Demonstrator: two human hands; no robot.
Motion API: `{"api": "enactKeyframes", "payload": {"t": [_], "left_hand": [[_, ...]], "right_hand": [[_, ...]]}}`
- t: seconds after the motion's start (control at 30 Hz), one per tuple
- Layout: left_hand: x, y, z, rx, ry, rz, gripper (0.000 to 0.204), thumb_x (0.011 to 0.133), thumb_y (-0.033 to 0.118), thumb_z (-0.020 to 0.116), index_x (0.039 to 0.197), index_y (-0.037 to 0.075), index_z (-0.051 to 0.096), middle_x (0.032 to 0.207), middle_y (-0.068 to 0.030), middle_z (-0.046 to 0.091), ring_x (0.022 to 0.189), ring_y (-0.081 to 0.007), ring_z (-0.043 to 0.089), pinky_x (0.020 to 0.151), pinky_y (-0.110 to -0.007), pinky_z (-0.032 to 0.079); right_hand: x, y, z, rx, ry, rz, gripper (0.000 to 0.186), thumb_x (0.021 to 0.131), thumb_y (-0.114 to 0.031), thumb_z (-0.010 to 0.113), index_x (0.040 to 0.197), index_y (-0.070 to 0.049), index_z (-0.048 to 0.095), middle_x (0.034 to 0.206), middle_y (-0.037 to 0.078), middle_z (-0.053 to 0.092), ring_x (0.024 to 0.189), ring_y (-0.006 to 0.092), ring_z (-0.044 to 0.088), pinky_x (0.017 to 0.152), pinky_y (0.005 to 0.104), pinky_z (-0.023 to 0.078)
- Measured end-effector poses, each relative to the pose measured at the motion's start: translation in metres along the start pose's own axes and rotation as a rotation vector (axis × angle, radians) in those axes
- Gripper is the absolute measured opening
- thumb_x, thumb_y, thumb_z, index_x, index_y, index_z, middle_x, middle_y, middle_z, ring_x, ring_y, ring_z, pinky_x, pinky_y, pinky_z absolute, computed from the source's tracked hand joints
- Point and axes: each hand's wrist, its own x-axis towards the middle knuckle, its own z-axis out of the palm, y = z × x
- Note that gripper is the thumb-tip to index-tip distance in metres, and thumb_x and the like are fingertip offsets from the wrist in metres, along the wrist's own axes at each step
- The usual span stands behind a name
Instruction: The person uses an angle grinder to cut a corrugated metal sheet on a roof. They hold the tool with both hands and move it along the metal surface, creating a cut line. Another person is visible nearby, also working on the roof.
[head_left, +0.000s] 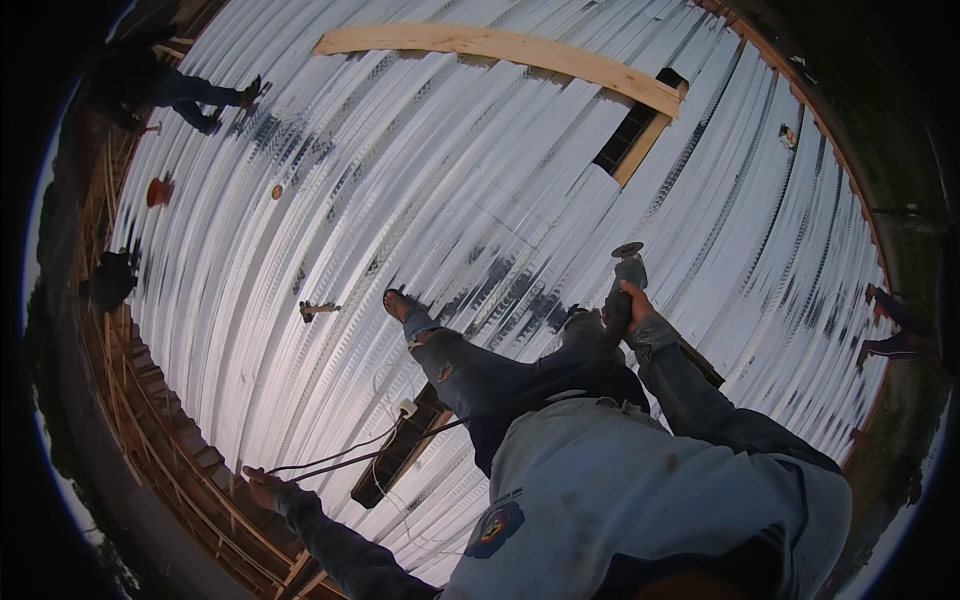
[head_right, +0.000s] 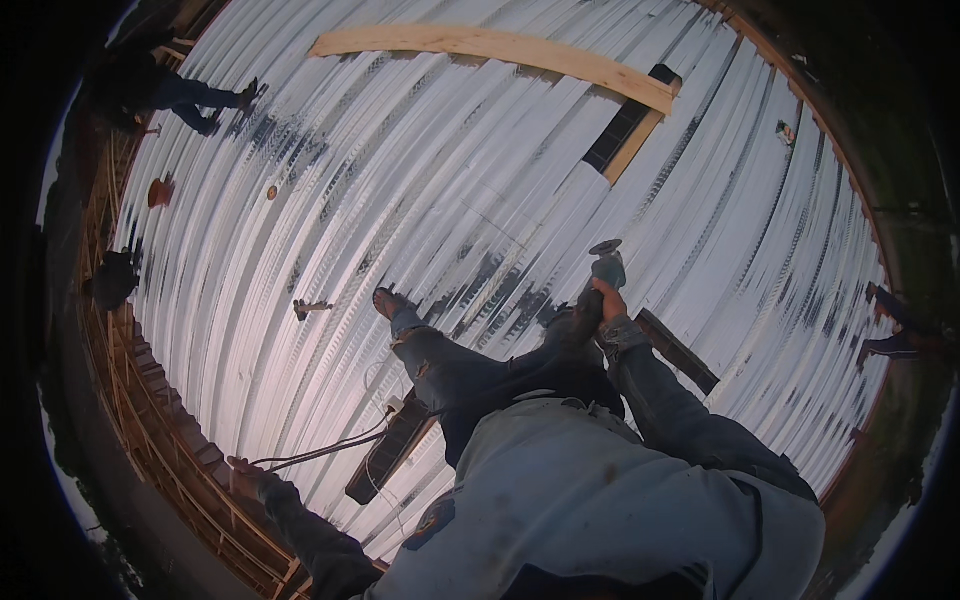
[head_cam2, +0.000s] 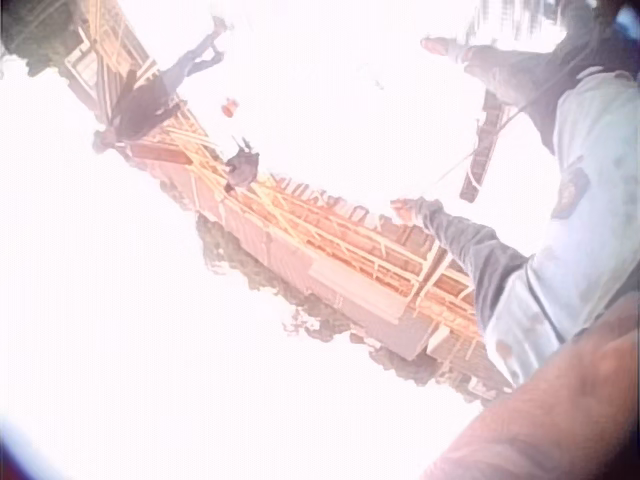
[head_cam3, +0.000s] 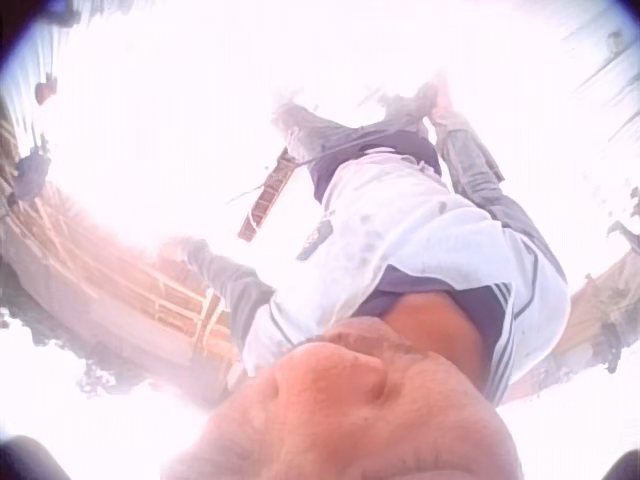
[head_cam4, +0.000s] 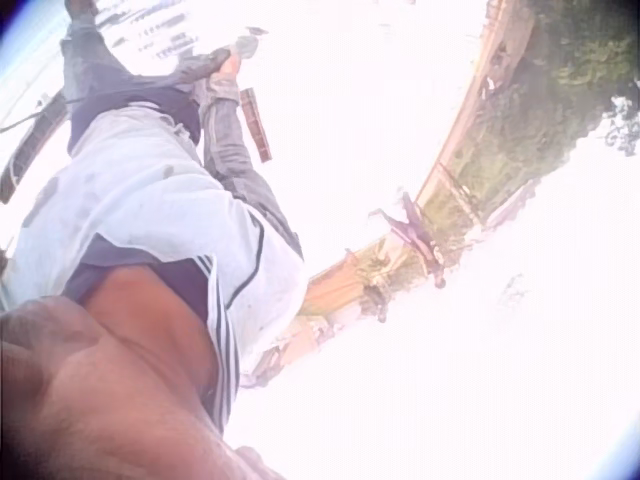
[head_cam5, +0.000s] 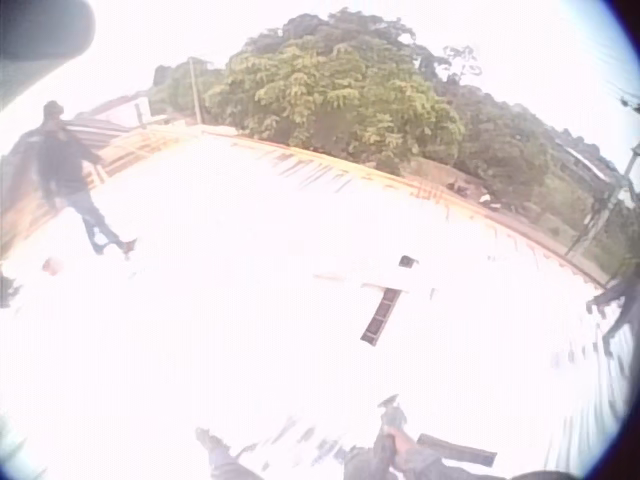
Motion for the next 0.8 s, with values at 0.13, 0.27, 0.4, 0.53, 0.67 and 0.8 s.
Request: {"api": "enactKeyframes", "payload": {"t": [0.13, 0.27, 0.4, 0.53, 0.67, 0.8], "left_hand": [[0.051, -0.030, 0.098, 0.048, -0.054, 0.089, 0.074, 0.090, 0.063, 0.036, 0.080, -0.004, 0.065, 0.075, -0.0172, 0.066, 0.069, -0.0344, 0.061, 0.067, -0.043, 0.051], [0.123, -0.058, 0.170, 0.156, -0.253, 0.295, 0.061, 0.090, 0.051, 0.052, 0.058, -0.001, 0.050, 0.051, -0.0109, 0.048, 0.049, -0.0263, 0.048, 0.053, -0.046, 0.041], [0.211, -0.048, 0.167, -0.273, -0.719, -0.035, 0.061, 0.080, 0.038, 0.073, 0.048, 0.005, 0.033, 0.044, -0.0031, 0.033, 0.042, -0.0161, 0.030, 0.042, -0.041, 0.028], [0.311, 0.028, 0.135, 0.186, -0.569, 0.499, 0.051, 0.071, 0.029, 0.080, 0.050, -0.002, 0.046, 0.044, -0.0092, 0.043, 0.043, -0.0193, 0.035, 0.043, -0.042, 0.031], [0.372, 0.125, 0.130, 0.157, -0.566, 0.682, 0.048, 0.076, 0.027, 0.077, 0.051, -0.002, 0.047, 0.045, -0.0078, 0.042, 0.047, -0.0186, 0.032, 0.047, -0.042, 0.031], [0.421, 0.210, 0.116, 0.133, -0.612, 0.776, 0.057, 0.084, 0.032, 0.068, 0.049, -0.004, 0.040, 0.044, -0.0118, 0.029, 0.051, -0.0193, 0.023, 0.048, -0.044, 0.023]], "right_hand": [[0.048, 0.015, 0.072, -0.038, 0.078, -0.219, 0.033, 0.077, -0.037, 0.068, 0.089, -0.009, 0.054, 0.066, 0.011, 0.055, 0.056, 0.0288, 0.056, 0.054, 0.0458, 0.050], [0.097, 0.021, 0.094, -0.207, 0.337, -0.366, 0.057, 0.066, -0.041, 0.074, 0.102, 0.000, 0.055, 0.085, 0.014, 0.059, 0.071, 0.0279, 0.059, 0.065, 0.0409, 0.050], [0.094, 0.039, 0.107, -0.275, 0.610, -0.346, 0.081, 0.056, -0.044, 0.080, 0.114, 0.007, 0.055, 0.103, 0.016, 0.063, 0.087, 0.0265, 0.063, 0.076, 0.0359, 0.050], [0.065, 0.081, 0.163, -0.082, 0.637, -0.535, 0.073, 0.056, -0.035, 0.082, 0.114, 0.002, 0.057, 0.102, 0.014, 0.063, 0.085, 0.0244, 0.063, 0.072, 0.0368, 0.052], [0.045, 0.128, 0.220, 0.040, 0.701, -0.474, 0.077, 0.056, -0.038, 0.081, 0.117, 0.002, 0.055, 0.104, 0.013, 0.063, 0.089, 0.0251, 0.062, 0.076, 0.0362, 0.050], [0.029, 0.167, 0.253, 0.077, 0.832, -0.360, 0.079, 0.056, -0.040, 0.080, 0.118, 0.001, 0.054, 0.108, 0.014, 0.062, 0.094, 0.0265, 0.061, 0.079, 0.0367, 0.049]]}}
